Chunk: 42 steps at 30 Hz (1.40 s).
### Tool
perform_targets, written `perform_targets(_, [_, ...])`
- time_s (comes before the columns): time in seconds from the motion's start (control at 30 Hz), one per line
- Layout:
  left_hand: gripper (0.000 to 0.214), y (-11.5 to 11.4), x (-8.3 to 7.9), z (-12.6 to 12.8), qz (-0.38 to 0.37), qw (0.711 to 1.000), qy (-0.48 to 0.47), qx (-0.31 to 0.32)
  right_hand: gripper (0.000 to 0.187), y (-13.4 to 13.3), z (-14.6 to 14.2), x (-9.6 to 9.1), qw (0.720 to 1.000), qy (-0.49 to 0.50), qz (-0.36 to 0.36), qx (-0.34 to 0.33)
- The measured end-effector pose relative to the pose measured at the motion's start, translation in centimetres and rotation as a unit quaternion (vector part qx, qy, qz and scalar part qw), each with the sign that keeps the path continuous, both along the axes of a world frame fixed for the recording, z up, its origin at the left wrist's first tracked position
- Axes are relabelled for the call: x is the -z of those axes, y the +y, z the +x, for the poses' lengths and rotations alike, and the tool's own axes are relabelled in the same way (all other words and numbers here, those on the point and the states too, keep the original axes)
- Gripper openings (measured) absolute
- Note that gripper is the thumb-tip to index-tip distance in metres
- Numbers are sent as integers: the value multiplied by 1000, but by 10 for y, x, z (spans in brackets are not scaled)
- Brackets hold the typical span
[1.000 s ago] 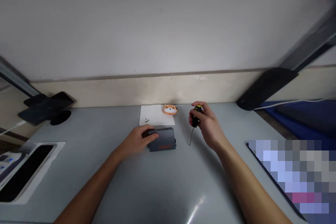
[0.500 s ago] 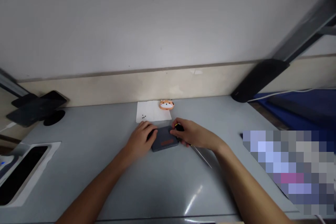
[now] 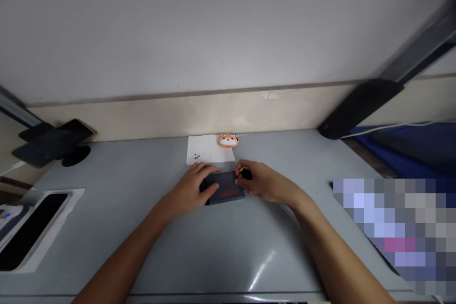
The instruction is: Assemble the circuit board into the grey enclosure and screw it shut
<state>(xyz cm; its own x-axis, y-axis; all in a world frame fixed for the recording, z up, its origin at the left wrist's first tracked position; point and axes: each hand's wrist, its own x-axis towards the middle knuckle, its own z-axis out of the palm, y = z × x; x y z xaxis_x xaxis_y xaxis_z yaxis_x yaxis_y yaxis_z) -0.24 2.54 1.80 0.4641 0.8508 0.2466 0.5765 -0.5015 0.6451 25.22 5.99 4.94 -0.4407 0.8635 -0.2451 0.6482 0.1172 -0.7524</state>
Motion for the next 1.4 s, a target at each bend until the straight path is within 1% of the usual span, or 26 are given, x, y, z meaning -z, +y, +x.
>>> perform_targets(0.13, [43,1,-3,-3,-20,1000,15,14,14,8,15,-1,999,-38,17,17])
perform_targets(0.3, [40,3,-3,-9,-20,999,3,32,16,16,40,-7,996,-68,32,40])
perform_targets(0.4, [42,5,-3,-13,-22,999,-5,31,17,20,53,-7,992,-99,40,66])
perform_targets(0.47, [43,6,-3,-15,-25,999,-12,30,14,22,59,-8,985,-125,70,96])
perform_targets(0.5, [44,6,-3,-15,-28,999,-14,29,13,22,60,-11,982,-124,86,115])
perform_targets(0.53, [45,7,-3,-16,-29,999,-16,26,12,20,59,-15,981,-101,94,136])
perform_targets(0.57, [45,7,-3,-16,-30,999,-18,22,14,18,56,-21,982,-55,91,156])
perform_targets(0.6, [45,8,-2,-16,-29,999,-18,18,18,15,52,-27,982,19,73,171])
perform_targets(0.63, [46,8,-2,-15,-26,999,-18,14,23,11,46,-34,977,116,37,175])
perform_targets(0.67, [46,8,-1,-15,-22,1000,-18,12,28,7,38,-40,961,217,12,170])
perform_targets(0.7, [45,9,0,-15,-18,1000,-19,9,31,3,28,-45,940,297,4,167])
perform_targets(0.73, [45,9,1,-14,-15,1000,-20,6,33,0,18,-48,918,357,14,171])
perform_targets(0.77, [44,9,2,-14,-14,1000,-21,2,33,-3,7,-49,906,388,22,168])
perform_targets(0.8, [43,10,3,-14,-14,1000,-24,-2,33,-5,-3,-48,902,398,34,164])
perform_targets(0.87, [40,10,4,-14,-14,999,-29,-13,31,-7,-21,-40,903,402,53,141])
perform_targets(0.97, [38,12,6,-14,-10,999,-34,-19,27,-8,-36,-27,902,413,68,101])
perform_targets(1.03, [38,12,7,-15,-7,999,-34,-18,24,-10,-39,-24,908,405,69,75])
perform_targets(1.1, [37,12,7,-14,0,999,-33,-17,22,-15,-39,-26,911,402,71,57])
perform_targets(1.23, [32,5,-2,-7,35,999,-30,-25,19,-27,-40,-32,909,410,70,19])
perform_targets(1.33, [31,-3,-8,3,48,999,3,-10,19,-33,-42,-31,916,398,50,-21])
perform_targets(1.4, [34,-7,-9,8,55,998,29,0,19,-36,-43,-30,920,388,45,-39])
